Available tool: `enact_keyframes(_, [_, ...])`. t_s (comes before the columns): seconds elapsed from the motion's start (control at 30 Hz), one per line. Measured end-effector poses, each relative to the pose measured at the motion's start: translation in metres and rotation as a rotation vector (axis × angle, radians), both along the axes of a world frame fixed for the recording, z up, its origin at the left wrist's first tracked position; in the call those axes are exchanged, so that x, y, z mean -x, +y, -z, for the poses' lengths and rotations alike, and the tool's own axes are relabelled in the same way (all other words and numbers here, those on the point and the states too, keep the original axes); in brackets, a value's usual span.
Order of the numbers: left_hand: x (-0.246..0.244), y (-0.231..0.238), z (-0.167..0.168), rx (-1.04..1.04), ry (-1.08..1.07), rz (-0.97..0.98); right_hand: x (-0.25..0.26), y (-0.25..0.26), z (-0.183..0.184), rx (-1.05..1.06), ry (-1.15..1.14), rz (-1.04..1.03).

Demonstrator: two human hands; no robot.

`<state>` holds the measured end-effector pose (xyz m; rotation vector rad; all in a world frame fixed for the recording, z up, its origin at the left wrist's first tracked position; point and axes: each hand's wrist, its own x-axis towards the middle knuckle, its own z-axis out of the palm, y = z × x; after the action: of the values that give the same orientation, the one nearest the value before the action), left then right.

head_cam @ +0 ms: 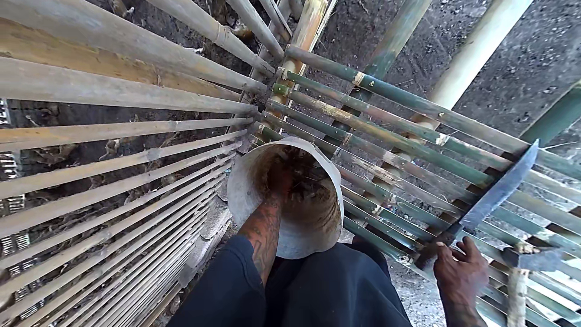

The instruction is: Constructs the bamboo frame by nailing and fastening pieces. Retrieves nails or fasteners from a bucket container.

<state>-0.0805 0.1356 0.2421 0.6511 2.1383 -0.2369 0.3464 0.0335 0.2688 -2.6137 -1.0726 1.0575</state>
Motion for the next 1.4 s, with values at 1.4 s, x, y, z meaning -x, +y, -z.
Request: enact_keyframes(1.4, [-0.005,0.001,-0.026,0.308,-0.038,-0.007,0.148,0.079,-0.097,-0.546,0.658,-0.453])
